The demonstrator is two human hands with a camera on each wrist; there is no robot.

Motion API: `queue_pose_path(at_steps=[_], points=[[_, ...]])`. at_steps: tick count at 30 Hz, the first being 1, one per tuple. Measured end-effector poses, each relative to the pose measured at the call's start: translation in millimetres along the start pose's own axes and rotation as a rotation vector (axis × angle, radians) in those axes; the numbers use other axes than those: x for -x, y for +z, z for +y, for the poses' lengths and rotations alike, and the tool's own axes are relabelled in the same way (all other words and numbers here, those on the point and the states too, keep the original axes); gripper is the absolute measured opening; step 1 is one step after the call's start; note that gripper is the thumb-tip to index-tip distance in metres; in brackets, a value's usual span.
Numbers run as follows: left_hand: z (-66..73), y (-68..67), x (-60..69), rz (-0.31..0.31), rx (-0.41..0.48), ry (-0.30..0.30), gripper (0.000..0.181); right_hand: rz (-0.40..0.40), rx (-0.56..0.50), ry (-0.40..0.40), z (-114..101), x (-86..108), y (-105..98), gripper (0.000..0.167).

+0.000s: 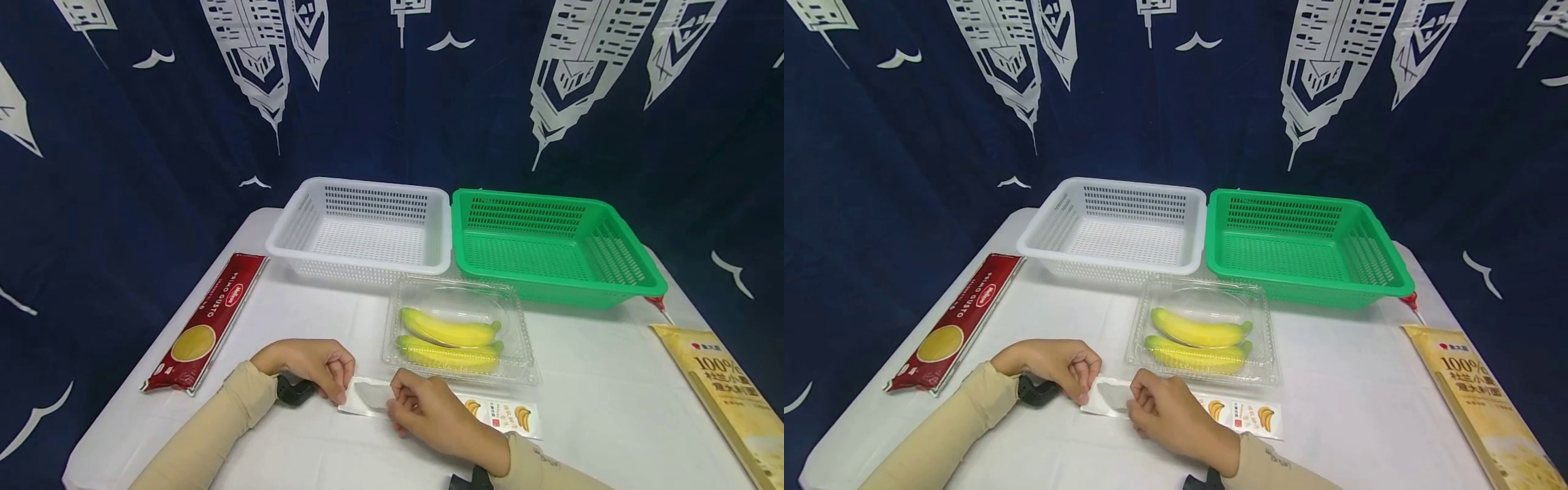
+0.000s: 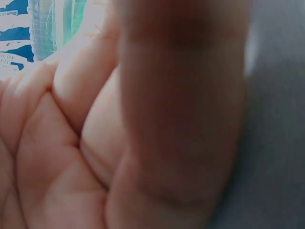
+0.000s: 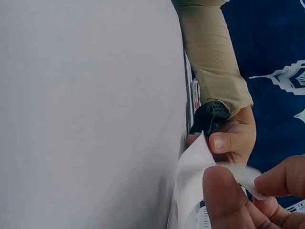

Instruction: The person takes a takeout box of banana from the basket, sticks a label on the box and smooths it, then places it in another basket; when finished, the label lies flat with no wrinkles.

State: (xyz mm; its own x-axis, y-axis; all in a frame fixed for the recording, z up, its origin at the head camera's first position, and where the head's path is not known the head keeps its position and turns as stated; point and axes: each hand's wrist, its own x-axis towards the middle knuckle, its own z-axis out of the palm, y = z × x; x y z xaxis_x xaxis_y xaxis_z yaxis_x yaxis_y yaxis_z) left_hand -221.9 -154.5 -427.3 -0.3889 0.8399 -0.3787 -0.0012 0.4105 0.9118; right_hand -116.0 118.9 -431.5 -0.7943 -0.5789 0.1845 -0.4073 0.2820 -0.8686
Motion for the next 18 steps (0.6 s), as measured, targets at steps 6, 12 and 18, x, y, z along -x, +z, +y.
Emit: queue_pose_path(at_steps=[6,12,18], points=[[2.0,-5.0,6.1,0.046,-0.039,-0.006,0.015,-0.005,-0.054,0.012,0,0.8,-3,0.012],[0.7,-11.1,4.6,0.133,-0.068,0.049,0.02,0.006,-0.031,-0.031,4,1.7,-5,0.011],[-2.8,-13.3,-7.9,0.292,-0.111,0.153,0.038,0.014,-0.038,-0.039,3,2.2,-9,0.011]])
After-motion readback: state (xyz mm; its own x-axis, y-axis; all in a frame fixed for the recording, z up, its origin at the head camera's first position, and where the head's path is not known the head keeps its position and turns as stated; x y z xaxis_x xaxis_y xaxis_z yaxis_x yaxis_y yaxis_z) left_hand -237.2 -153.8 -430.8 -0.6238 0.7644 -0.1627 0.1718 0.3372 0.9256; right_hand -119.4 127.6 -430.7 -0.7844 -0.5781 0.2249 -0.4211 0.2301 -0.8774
